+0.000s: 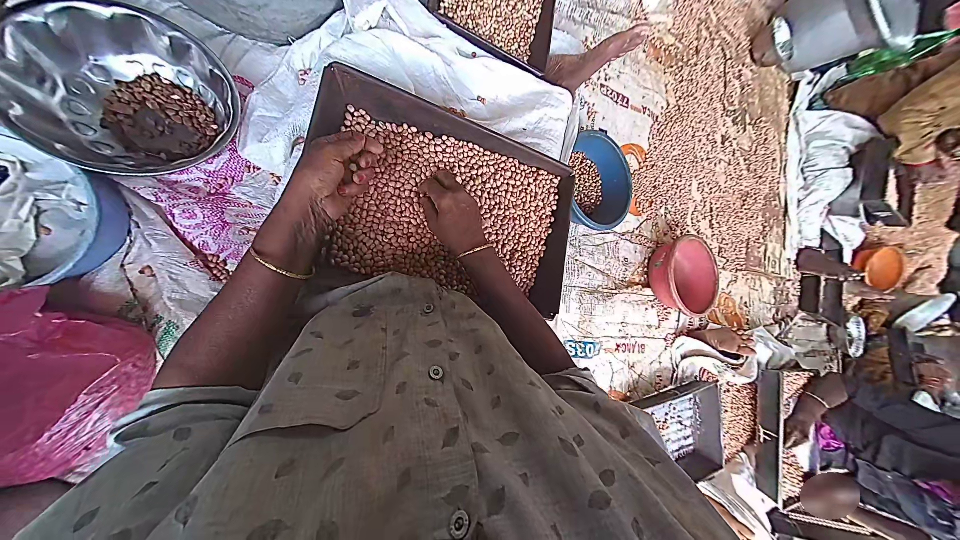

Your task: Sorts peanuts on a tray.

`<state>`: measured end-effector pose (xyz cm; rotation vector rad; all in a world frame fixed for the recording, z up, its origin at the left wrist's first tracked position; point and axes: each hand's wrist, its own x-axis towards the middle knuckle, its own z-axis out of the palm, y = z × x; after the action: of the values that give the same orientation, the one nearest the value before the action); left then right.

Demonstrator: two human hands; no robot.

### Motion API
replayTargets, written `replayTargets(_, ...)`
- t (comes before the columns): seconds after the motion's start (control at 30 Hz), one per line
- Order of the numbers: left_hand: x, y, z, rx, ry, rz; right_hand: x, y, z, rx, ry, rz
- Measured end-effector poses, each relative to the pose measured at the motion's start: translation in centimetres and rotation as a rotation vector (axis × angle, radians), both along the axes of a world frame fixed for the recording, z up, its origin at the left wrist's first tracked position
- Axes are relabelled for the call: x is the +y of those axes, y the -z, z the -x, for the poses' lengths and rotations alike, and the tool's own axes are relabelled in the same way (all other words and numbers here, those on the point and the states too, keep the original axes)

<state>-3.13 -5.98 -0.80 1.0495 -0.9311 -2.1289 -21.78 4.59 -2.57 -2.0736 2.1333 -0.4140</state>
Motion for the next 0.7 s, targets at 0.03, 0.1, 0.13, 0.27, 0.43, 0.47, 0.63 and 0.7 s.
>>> replayTargets(0.03, 0.0, 0.0, 0.1, -0.015, 0.009, 0.011, 0.0, 0.0, 0.0, 0.022, 0.002, 0.007)
replayTargets(0.1, 0.2, 0.2, 0.1, -0.031, 0.029, 0.021, 0.1, 0.0, 0.2, -0.027, 0.023, 0.028)
replayTargets(0.13, 0.2, 0.2, 0.1, -0.029, 0.030, 0.023, 0.1, 0.0, 0.7, -0.143, 0.048, 0.056)
replayTargets(0.27, 0.1, 0.1, -0.4, 0.151, -0.058, 0.066, -0.2, -1.1, 2.4, -1.088, 0.145, 0.074)
replayTargets(0.43, -0.2, -0.4, -1.0, 0.374, -0.209, 0.109, -0.2, -0.6, 0.1, -0.702, 0.028, -0.097)
replayTargets(0.47, -0.2, -0.4, -1.2, 0.385, -0.225, 0.116, -0.3, -0.3, -0.5, -0.522, 0.012, -0.111)
replayTargets(0.63, -0.5, -0.3, -1.7, 0.494, -0.281, 0.114, -0.2, 1.0, -1.5, -0.244, -0.060, 0.000)
replayTargets(0.7, -0.6, -0.2, -1.6, 0.559, -0.299, 0.098, -0.2, 1.2, -1.1, -0.330, -0.027, 0.050)
